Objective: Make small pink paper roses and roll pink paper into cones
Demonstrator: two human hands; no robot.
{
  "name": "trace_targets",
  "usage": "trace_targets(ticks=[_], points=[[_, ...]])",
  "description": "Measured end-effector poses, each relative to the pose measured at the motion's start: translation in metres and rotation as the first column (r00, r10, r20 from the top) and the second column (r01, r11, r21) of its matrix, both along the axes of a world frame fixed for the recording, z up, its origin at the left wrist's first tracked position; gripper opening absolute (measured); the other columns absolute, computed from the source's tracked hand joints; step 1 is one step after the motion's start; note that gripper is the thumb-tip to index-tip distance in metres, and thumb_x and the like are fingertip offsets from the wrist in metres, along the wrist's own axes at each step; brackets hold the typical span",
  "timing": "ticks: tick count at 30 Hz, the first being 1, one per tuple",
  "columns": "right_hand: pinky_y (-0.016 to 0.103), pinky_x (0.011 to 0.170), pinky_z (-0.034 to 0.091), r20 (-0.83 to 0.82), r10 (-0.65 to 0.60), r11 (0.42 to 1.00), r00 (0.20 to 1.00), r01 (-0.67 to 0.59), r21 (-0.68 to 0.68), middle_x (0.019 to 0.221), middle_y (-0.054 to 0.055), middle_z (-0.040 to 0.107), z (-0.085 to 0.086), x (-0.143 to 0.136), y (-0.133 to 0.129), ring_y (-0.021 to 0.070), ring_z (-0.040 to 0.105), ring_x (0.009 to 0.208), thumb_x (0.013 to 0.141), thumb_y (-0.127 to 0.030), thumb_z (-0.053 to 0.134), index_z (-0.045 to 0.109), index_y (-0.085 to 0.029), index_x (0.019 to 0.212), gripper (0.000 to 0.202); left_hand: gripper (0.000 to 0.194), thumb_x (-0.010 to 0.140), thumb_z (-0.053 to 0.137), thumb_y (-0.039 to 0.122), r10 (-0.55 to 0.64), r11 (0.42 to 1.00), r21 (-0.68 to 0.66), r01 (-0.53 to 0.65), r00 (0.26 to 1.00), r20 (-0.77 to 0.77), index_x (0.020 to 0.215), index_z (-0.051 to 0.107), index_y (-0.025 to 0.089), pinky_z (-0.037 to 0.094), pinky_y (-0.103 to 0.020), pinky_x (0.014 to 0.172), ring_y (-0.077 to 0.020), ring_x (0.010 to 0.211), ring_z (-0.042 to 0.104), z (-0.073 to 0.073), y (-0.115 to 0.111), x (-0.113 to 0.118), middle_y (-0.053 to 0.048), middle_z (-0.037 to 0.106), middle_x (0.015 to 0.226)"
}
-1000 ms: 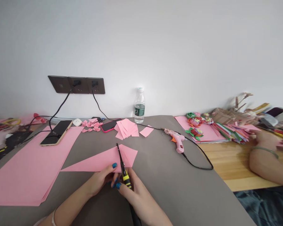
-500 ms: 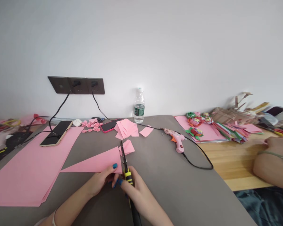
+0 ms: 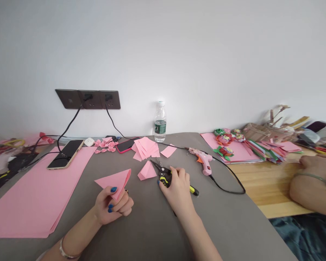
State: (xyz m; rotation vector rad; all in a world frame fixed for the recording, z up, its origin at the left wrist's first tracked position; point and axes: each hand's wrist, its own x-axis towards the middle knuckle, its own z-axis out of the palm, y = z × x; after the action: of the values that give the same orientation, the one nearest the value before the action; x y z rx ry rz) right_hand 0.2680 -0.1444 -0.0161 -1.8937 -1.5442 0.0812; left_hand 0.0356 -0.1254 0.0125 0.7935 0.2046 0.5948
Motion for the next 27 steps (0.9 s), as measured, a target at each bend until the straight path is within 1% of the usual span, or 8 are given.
trace_targets(ticks=[3,6,9,11,14,18,22,27], points=[[0.057,0.093,0.043,-0.015,0.051,0.992,0.999,-0.049,0.118,0.116,0.017,0.057,-0.001,-0.013,0.001,0.0371,0.050,0.108,0.081,-0.037,0.060,0.060,-0.018,0.120,0.043,0.065,0.077,0.057,0.052,-0.057,0.998,0.009,0.057,0.998,0.038,0.034,0.019,0.021,0.014,-0.031,0.047,-0.0109,0.042,0.017,-0.003,0.000,-0.001,0.003,0.015,0.031],[0.051,0.095,0.045,-0.239,0.264,0.958,0.935,-0.226,0.174,0.118,0.014,0.060,0.025,-0.032,-0.006,0.0308,0.054,0.110,0.093,-0.034,0.051,0.057,-0.023,0.126,0.036,0.063,0.076,0.060,0.050,-0.095,0.995,0.030,0.095,0.995,0.022,0.035,0.022,0.021,0.015,-0.032,0.048,-0.0102,0.042,0.020,-0.005,-0.002,0.000,0.003,0.020,0.033],[0.041,0.093,0.050,-0.566,0.516,0.842,0.643,-0.502,0.197,0.119,0.010,0.064,0.056,-0.049,-0.014,0.0240,0.062,0.107,0.097,-0.036,0.049,0.054,-0.027,0.132,0.037,0.061,0.075,0.064,0.050,-0.111,0.993,0.033,0.112,0.994,-0.019,0.036,0.027,0.020,0.017,-0.031,0.050,-0.0093,0.042,0.023,-0.006,-0.004,0.001,0.004,0.025,0.036],[0.037,0.091,0.052,-0.701,0.536,0.776,0.471,-0.602,0.189,0.116,0.008,0.067,0.068,-0.057,-0.017,0.0226,0.064,0.105,0.096,-0.038,0.053,0.063,-0.027,0.123,0.031,0.059,0.073,0.066,0.051,-0.112,0.994,0.017,0.113,0.992,-0.050,0.037,0.031,0.020,0.018,-0.030,0.050,-0.0090,0.042,0.025,-0.007,-0.004,0.001,0.005,0.027,0.037],[0.033,0.087,0.055,-0.800,0.483,0.765,0.356,-0.617,0.187,0.104,0.007,0.071,0.068,-0.059,-0.016,0.0217,0.067,0.098,0.091,-0.040,0.063,0.073,-0.024,0.101,0.022,0.052,0.074,0.069,0.052,-0.060,0.998,-0.024,0.058,0.993,-0.100,0.043,0.044,0.019,0.021,-0.028,0.049,-0.0094,0.041,0.029,-0.009,-0.004,0.002,0.005,0.032,0.040],[0.034,0.089,0.056,-0.864,0.395,0.828,0.313,-0.528,0.188,0.104,0.007,0.071,0.054,-0.055,-0.015,0.0224,0.069,0.098,0.081,-0.039,0.074,0.076,-0.023,0.094,0.021,0.039,0.079,0.070,0.055,0.158,0.981,-0.087,-0.176,0.971,-0.182,0.077,0.069,0.016,0.032,-0.026,0.053,-0.0110,0.048,0.042,-0.008,-0.004,0.006,0.002,0.055,0.054],[0.035,0.085,0.057,-0.869,0.357,0.869,0.343,-0.463,0.175,0.105,0.008,0.069,0.046,-0.056,-0.018,0.0228,0.069,0.095,0.076,-0.037,0.078,0.076,-0.022,0.090,0.021,0.039,0.069,0.084,0.047,0.450,0.846,-0.130,-0.517,0.824,-0.343,0.087,0.073,0.014,0.047,-0.027,0.068,-0.0165,0.067,0.060,-0.005,-0.002,0.012,-0.004,0.070,0.073],[0.029,0.070,0.055,-0.872,0.331,0.895,0.361,-0.414,0.169,0.094,0.004,0.065,0.030,-0.071,-0.022,0.0178,0.067,0.079,0.076,-0.034,0.075,0.069,-0.021,0.089,0.020,0.038,0.070,0.083,0.039,0.554,0.799,-0.092,-0.594,0.787,-0.271,0.098,0.073,0.015,0.051,-0.032,0.080,-0.0248,0.090,0.066,0.000,0.004,0.013,-0.009,0.074,0.093]])
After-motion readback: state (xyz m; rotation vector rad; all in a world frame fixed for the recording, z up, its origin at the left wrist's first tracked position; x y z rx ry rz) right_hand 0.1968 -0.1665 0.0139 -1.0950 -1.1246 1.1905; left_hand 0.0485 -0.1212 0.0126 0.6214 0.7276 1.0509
